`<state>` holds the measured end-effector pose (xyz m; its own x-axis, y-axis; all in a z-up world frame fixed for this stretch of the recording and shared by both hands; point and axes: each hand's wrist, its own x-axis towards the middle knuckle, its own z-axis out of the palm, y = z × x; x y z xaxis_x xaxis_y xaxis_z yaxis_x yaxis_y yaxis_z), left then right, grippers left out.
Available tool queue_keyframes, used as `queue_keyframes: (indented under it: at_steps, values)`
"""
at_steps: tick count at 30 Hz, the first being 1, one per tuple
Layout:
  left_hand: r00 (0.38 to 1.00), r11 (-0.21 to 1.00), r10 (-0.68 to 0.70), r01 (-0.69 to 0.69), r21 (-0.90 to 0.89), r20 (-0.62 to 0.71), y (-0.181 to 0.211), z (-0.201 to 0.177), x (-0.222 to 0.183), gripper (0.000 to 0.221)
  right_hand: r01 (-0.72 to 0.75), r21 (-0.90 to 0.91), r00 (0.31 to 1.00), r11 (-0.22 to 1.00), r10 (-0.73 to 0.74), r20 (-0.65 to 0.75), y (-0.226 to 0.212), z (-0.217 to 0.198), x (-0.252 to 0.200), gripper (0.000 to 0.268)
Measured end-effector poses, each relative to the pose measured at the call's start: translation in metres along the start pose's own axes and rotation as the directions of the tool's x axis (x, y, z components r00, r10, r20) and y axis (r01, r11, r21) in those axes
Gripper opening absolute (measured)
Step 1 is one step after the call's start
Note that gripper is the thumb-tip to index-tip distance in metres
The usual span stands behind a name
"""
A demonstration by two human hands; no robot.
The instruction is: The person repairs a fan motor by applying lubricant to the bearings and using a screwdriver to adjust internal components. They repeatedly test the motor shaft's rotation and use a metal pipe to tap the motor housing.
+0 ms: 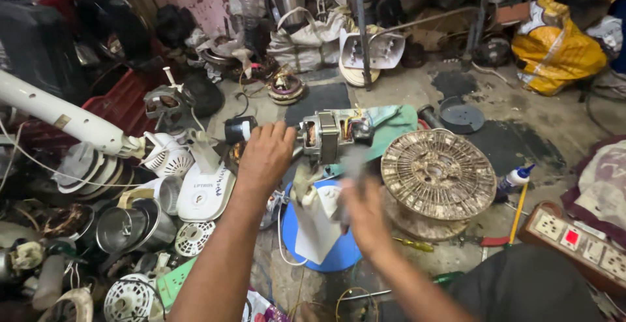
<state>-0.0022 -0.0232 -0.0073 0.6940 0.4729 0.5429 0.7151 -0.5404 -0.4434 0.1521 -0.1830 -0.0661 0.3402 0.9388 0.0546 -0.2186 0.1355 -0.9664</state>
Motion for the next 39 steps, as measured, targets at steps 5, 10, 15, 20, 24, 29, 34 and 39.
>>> queue_keyframes:
  at_steps: [5,10,15,20,24,29,34,39]
  values:
    - [1.000,0.986,0.011,-0.009,-0.165,0.011,-0.010,-0.005,0.005,0.009,0.001,0.067,0.999,0.998,-0.004,0.048,0.017,-0.011,-0.009,0.042]
    - [0.934,0.939,0.035,0.091,-0.331,0.356,-0.026,-0.001,0.024,0.015,0.112,-0.601,0.990,0.791,-0.041,0.132,0.029,-0.024,-0.011,0.084]
    - [0.916,0.944,0.047,0.089,-0.317,0.399,-0.031,-0.005,0.028,0.019,0.499,-0.410,0.801,0.763,-0.226,0.554,0.023,-0.002,0.018,0.072]
    - [0.923,0.950,0.066,0.059,-0.308,0.380,-0.033,-0.010,0.025,0.020,-0.156,-0.395,0.947,0.905,0.251,0.201,0.017,0.007,0.023,0.068]
    - [0.939,0.952,0.064,0.044,-0.302,0.339,-0.030,-0.006,0.019,0.016,-0.102,-0.365,0.960,0.925,0.188,0.207,0.020,-0.002,0.014,0.069]
    - [0.961,0.952,0.059,0.028,-0.304,0.272,-0.024,-0.004,0.014,0.015,0.412,-0.269,0.870,0.871,-0.288,0.400,0.024,-0.012,0.016,0.055]
    - [0.981,0.951,0.053,0.007,-0.308,0.188,-0.024,-0.007,0.010,0.014,0.805,-0.245,0.583,0.541,-0.640,0.501,0.028,-0.020,0.025,0.048]
    - [0.971,0.964,0.023,0.042,-0.263,0.239,-0.016,-0.013,0.009,0.013,-0.074,-0.144,0.981,0.987,0.098,0.165,0.037,-0.026,0.008,0.056]
